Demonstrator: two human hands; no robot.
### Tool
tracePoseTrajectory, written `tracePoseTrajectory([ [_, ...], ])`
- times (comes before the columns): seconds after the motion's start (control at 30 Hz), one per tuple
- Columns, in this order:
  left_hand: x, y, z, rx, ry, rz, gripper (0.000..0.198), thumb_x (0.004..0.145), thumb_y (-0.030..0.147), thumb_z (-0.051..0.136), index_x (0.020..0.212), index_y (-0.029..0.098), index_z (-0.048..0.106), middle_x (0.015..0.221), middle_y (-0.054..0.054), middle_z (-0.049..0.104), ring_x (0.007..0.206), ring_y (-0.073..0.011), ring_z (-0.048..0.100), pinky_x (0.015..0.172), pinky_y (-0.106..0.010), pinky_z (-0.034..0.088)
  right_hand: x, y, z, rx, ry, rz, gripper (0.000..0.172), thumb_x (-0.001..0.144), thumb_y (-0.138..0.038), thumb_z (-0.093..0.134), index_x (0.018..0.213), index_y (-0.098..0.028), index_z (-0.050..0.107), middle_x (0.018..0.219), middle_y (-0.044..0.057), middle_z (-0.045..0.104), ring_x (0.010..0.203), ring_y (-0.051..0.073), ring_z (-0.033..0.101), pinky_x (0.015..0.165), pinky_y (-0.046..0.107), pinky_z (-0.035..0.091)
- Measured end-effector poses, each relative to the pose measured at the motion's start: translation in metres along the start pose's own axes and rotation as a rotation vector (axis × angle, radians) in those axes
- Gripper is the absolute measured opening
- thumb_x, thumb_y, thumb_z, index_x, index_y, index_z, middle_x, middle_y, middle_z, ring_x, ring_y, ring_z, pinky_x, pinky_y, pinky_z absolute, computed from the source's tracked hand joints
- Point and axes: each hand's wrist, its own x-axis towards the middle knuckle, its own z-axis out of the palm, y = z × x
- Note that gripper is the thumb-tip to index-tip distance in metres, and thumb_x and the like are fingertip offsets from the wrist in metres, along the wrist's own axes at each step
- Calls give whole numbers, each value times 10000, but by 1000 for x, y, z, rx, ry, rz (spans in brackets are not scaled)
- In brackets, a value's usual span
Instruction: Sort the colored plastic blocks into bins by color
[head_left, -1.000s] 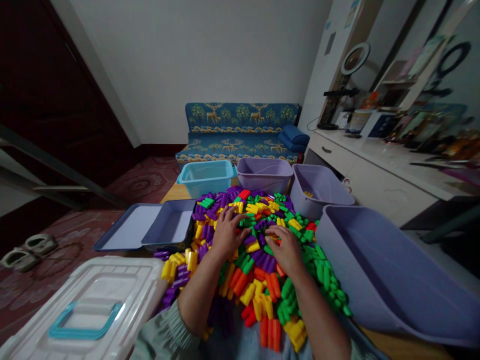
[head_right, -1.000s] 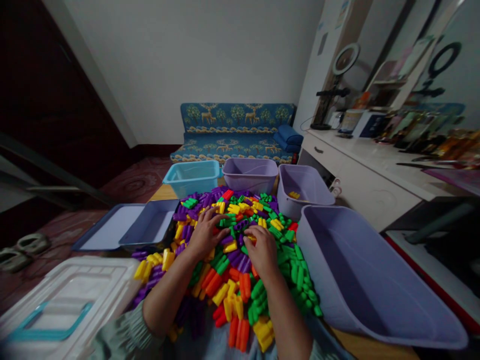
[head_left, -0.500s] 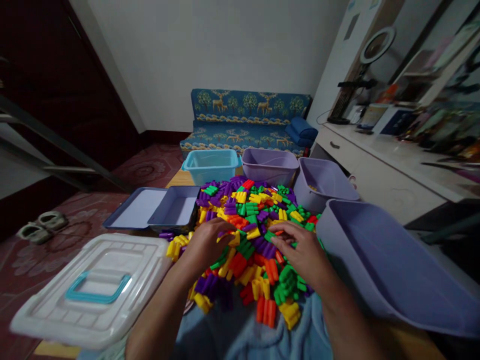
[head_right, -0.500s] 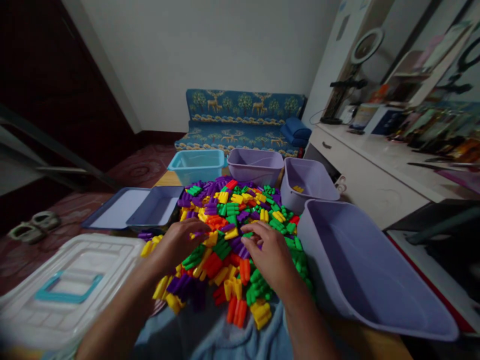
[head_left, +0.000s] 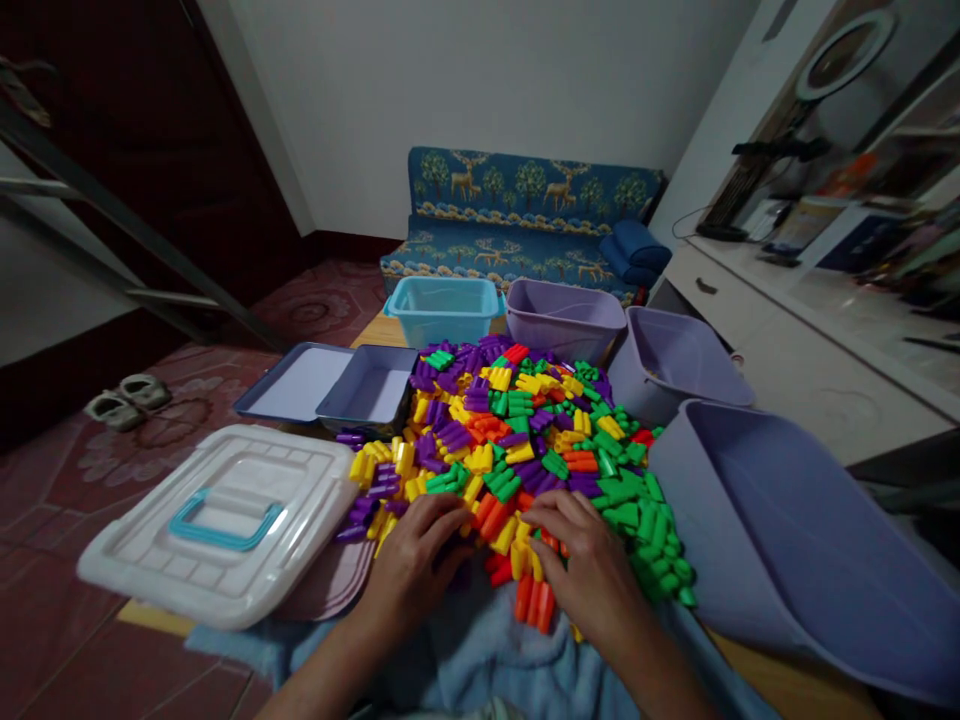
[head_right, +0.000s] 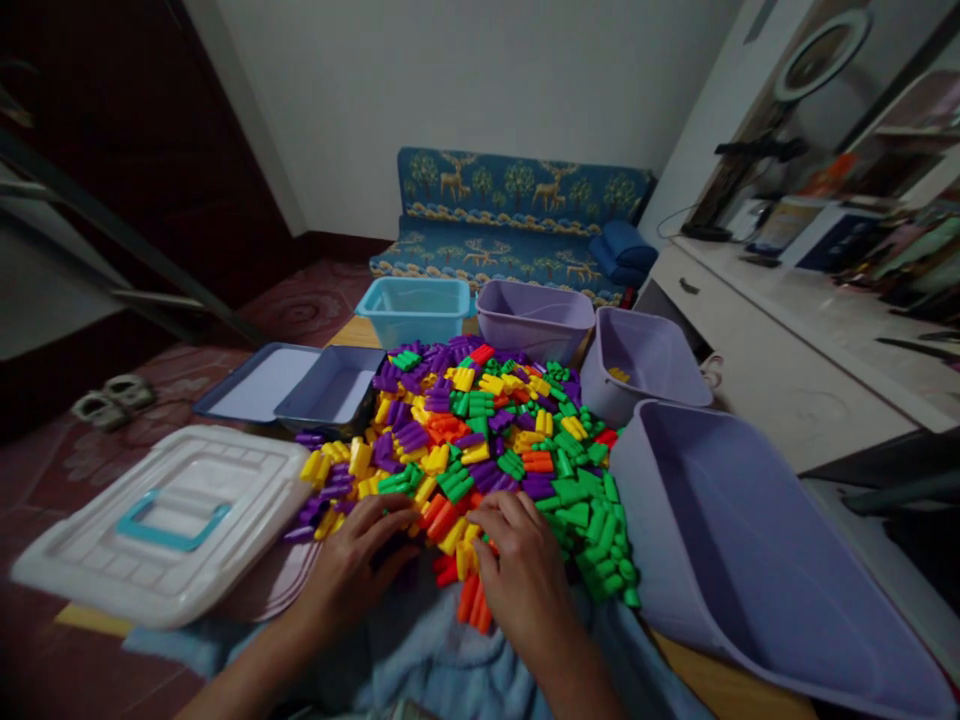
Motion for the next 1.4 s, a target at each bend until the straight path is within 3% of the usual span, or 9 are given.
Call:
tracePoseTrajectory([
  [0.23,-4,-9,5,-40,-7,-41,246,865,225,619,1110,222,596,1100,-89,594,1005,-210,593,829,-349,539,-2,-18,6,-81,-112,-83,298,780,-72,653,986,-286,681,984,10,639,982,219,546,942,430,419],
  [0.33,-5,-10,8,-17,8,-29,251,876,226,602,1126,220,595,1099,-92,599,998,-210,597,816,-348,540,-12,-12,10,-178,-184,-124,426,740,-113,728,1094,-340,657,1194,29,607,1139,276,498,972,478,384],
  [0.43,-7,-10,9,12,29,-12,255,880,233,594,1135,219,594,1102,-99,605,992,-217,599,801,-352,540,-21,-2,18,-227,-148,-157,464,747,-152,745,1140,-373,637,1358,39,525,1247,306,427,995,491,339],
  [0.6,-10,-10,9,17,13,-15,264,881,231,587,1144,219,595,1114,-104,606,1003,-226,592,798,-356,532,-23,8,23,-184,-28,-157,316,790,-118,698,1017,-335,668,1136,9,627,1052,217,526,877,356,355],
  [0.93,-7,-6,8,12,18,-33,261,901,241,559,1160,231,588,1120,-98,600,1008,-212,581,817,-357,522,-1,3,17,-227,-66,-245,220,801,-46,610,870,-251,649,827,-10,627,833,189,535,781,342,331],
  [1.0,-8,-6,8,12,5,-37,265,902,244,557,1164,228,588,1130,-101,598,1008,-214,581,817,-362,520,7,5,10,-218,-16,-231,231,821,-38,556,884,-240,648,822,-2,630,822,189,546,771,346,347],
  [1.17,-8,-8,7,17,-6,-30,282,894,236,564,1175,222,588,1146,-104,593,1028,-222,575,841,-375,512,19,10,-10,-243,332,-100,299,836,-90,531,1103,-198,611,1101,90,603,1049,246,553,903,405,424],
  [1.23,-8,-8,7,23,-8,-29,282,891,232,567,1171,218,589,1140,-103,595,1023,-220,578,835,-367,513,10,6,-12,-203,270,-152,313,851,-86,511,1127,-203,602,1115,88,605,1065,232,562,930,390,449],
  [1.4,-7,-8,7,20,-9,-25,295,880,230,583,1176,221,589,1143,-98,596,1022,-218,576,832,-356,511,-28,-8,6,-233,-236,-281,440,797,-21,514,1158,-254,607,1138,40,664,933,186,662,783,288,535],
])
